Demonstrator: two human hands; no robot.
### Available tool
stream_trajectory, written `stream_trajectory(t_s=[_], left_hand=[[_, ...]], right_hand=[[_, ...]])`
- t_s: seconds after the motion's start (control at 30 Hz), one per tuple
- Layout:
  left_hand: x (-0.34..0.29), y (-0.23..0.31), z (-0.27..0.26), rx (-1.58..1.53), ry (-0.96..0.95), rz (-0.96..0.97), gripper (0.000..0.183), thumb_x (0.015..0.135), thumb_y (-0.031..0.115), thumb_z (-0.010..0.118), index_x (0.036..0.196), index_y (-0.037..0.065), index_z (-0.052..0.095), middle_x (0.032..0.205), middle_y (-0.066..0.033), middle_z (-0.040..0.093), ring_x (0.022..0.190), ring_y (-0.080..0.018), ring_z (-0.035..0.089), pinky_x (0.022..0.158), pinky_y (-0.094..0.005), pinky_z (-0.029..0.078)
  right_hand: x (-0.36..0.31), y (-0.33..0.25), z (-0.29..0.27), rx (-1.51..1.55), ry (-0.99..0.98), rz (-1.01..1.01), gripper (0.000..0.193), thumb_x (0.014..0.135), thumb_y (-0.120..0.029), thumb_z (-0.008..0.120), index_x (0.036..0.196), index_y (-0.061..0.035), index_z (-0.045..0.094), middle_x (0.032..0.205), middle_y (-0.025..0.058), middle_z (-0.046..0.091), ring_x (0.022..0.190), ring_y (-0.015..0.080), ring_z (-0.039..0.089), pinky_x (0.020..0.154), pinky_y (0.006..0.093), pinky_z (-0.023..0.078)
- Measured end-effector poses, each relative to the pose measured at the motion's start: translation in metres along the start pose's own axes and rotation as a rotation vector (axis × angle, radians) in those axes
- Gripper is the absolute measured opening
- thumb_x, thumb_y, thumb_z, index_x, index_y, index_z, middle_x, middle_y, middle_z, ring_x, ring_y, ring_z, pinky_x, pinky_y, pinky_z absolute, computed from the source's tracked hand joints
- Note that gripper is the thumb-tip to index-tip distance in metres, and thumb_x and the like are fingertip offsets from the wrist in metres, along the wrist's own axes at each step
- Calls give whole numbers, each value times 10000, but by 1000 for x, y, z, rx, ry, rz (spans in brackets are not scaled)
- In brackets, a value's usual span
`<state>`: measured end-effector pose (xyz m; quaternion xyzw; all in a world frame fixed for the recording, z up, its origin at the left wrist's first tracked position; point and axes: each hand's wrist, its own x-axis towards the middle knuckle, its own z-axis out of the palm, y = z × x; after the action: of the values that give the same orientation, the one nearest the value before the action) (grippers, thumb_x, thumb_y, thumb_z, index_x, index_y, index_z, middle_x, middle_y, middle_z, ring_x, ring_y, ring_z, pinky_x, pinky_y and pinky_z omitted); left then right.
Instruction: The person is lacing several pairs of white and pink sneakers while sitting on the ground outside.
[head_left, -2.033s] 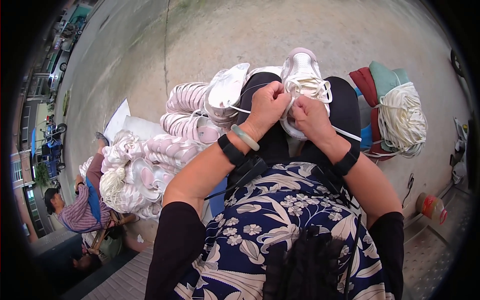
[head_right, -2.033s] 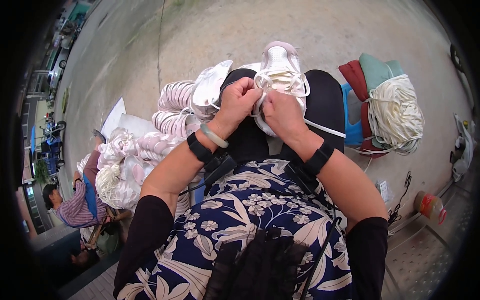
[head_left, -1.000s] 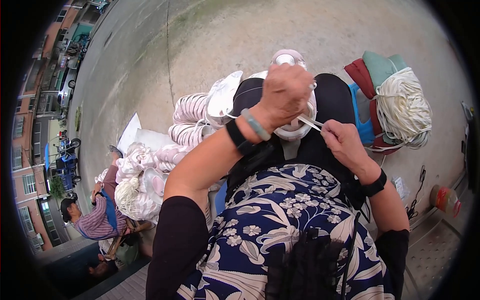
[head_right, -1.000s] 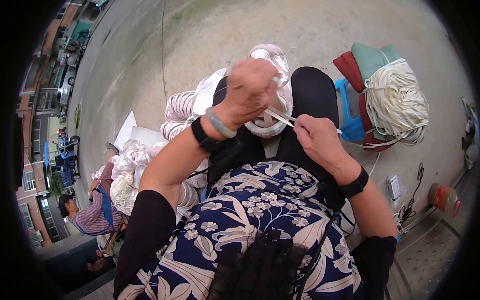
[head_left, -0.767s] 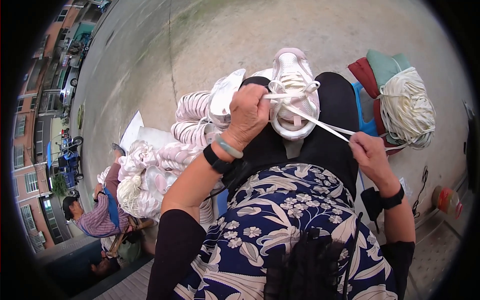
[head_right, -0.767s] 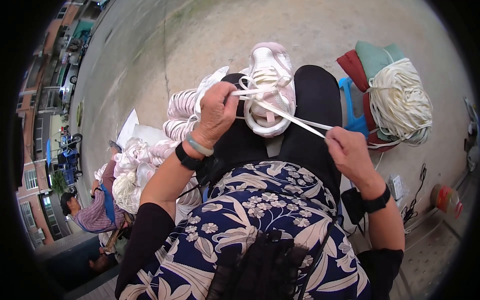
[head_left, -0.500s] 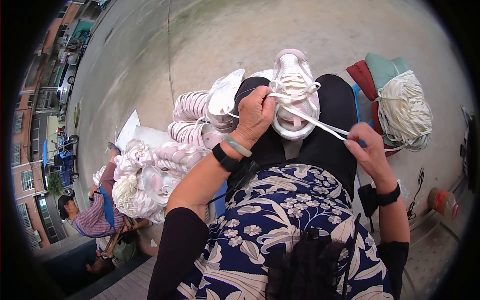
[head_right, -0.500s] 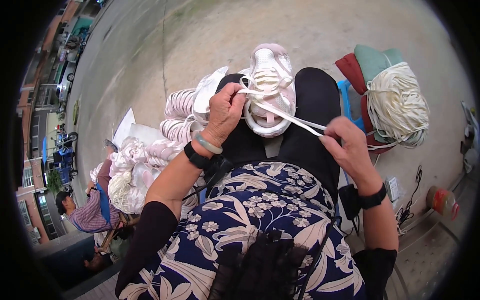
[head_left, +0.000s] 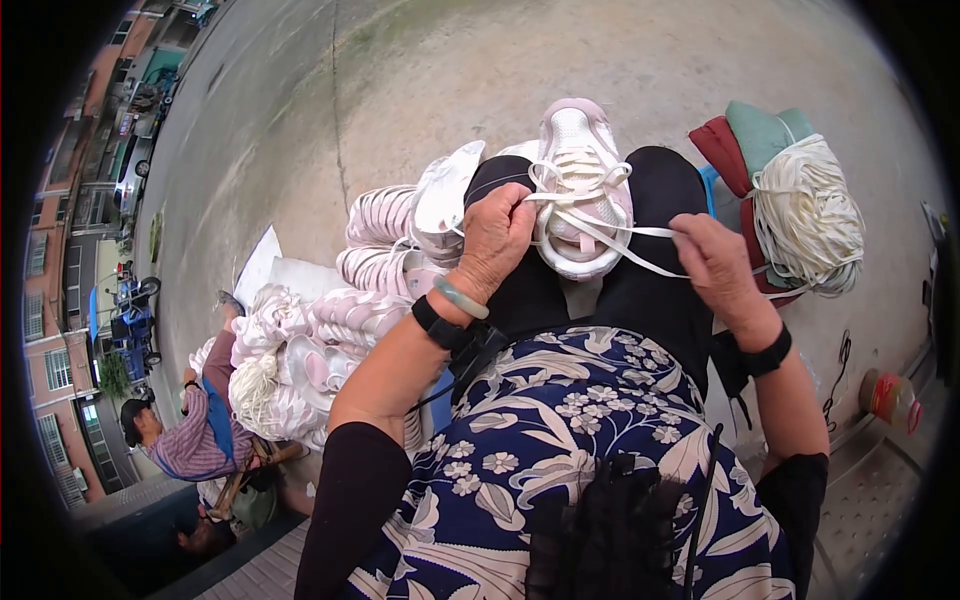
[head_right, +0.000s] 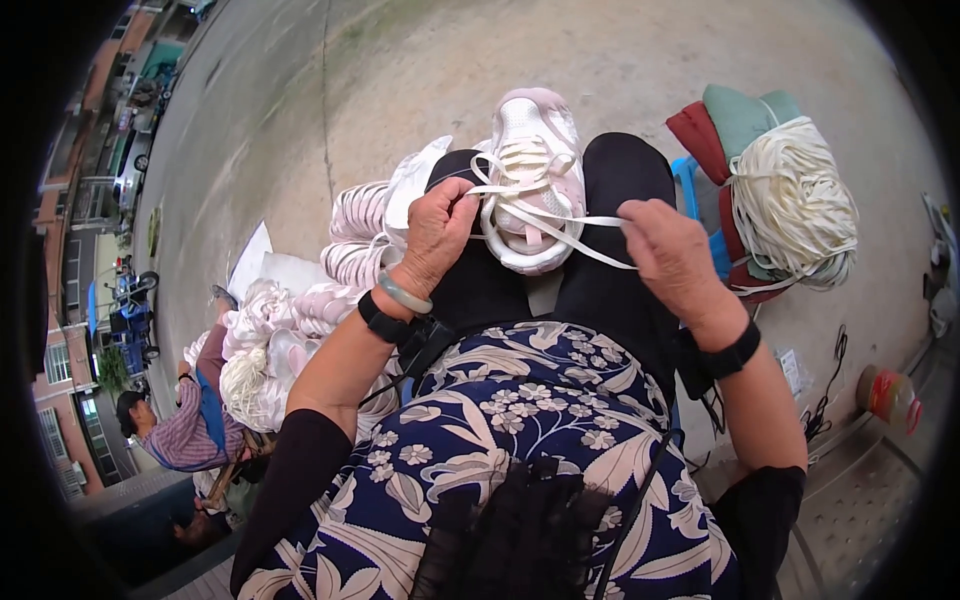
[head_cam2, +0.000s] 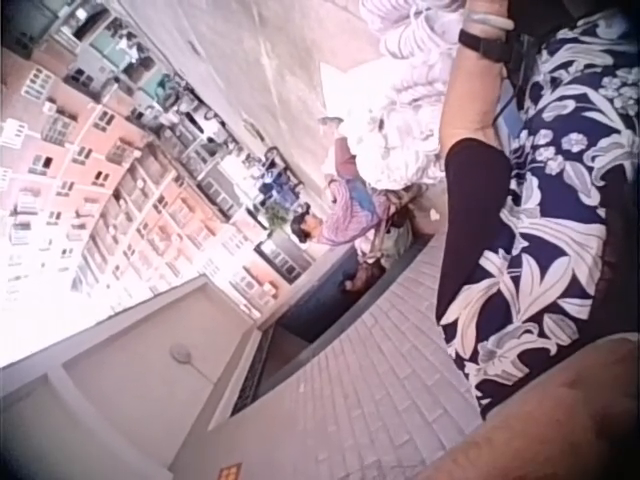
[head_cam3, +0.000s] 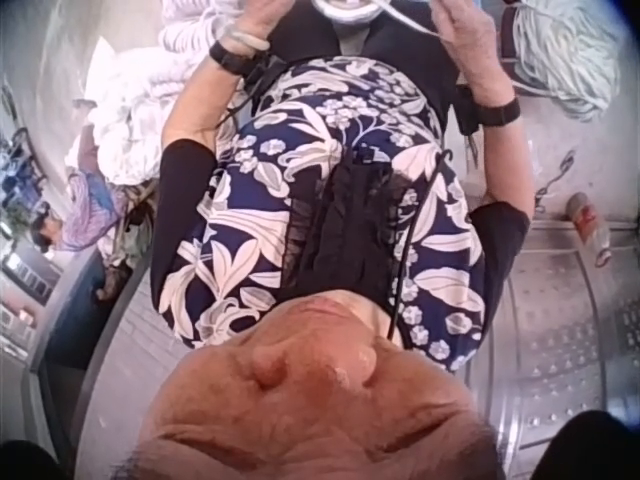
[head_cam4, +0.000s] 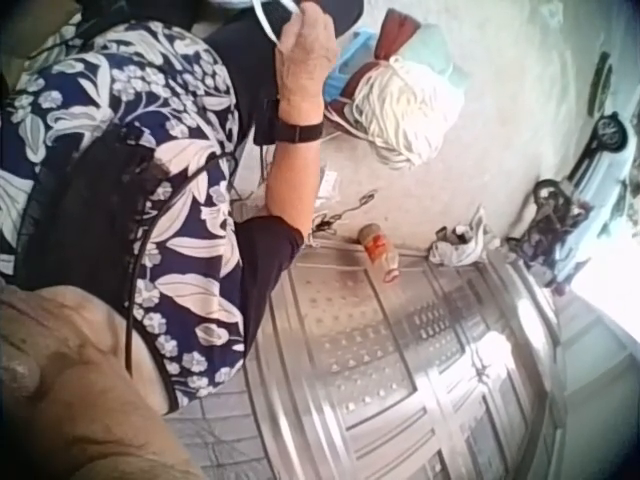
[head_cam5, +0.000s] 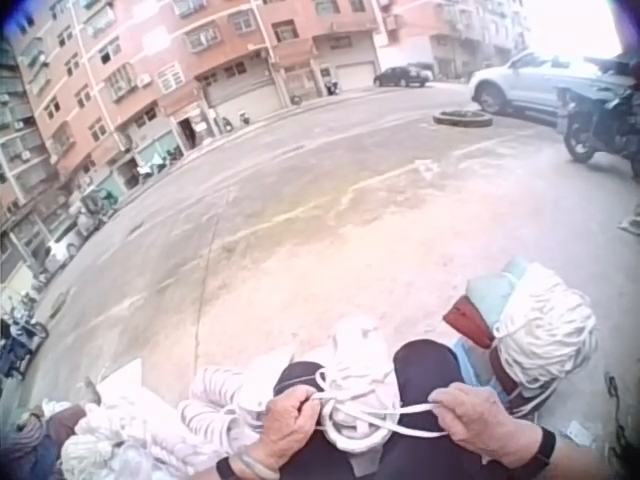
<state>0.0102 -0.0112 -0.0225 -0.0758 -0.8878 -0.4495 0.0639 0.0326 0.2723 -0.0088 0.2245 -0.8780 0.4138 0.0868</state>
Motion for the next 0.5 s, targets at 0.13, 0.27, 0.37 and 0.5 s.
stream_trajectory(t_s=[0.13, 0.27, 0.37, 0.5], left_hand=[[2, 2, 0, -52, 30, 13, 53, 801, 36, 555, 835, 4, 580, 657, -51, 541, 594, -146, 502, 556, -268, 423], [3, 10, 1, -112, 24, 55, 46, 765, 14, 559, 807, 4, 574, 728, -112, 565, 629, -243, 549, 584, -309, 443], [5, 7, 1, -44, 8, 149, 90, 782, -2, 545, 863, -10, 583, 748, -48, 554, 621, -92, 503, 573, -233, 430], [4, 4, 1, -1, 6, 174, 91, 778, 1, 552, 864, -12, 580, 752, -45, 550, 605, -91, 495, 559, -231, 422]], right_hand=[[7, -22, -47, -130, -57, -50, 184, 760, -53, 634, 934, -53, 576, 712, 116, 531, 618, 296, 556, 529, 359, 425], [0, -20, -76, -317, -101, -124, 172, 746, -68, 655, 902, -52, 585, 684, 101, 512, 593, 283, 541, 514, 357, 410], [-4, -10, -93, -389, -59, -165, 129, 763, -59, 641, 880, -39, 593, 680, 97, 515, 583, 277, 538, 515, 350, 409], [-9, -2, -106, -408, 4, -113, 72, 796, -32, 612, 863, -14, 593, 673, 108, 540, 581, 263, 557, 525, 334, 424]])
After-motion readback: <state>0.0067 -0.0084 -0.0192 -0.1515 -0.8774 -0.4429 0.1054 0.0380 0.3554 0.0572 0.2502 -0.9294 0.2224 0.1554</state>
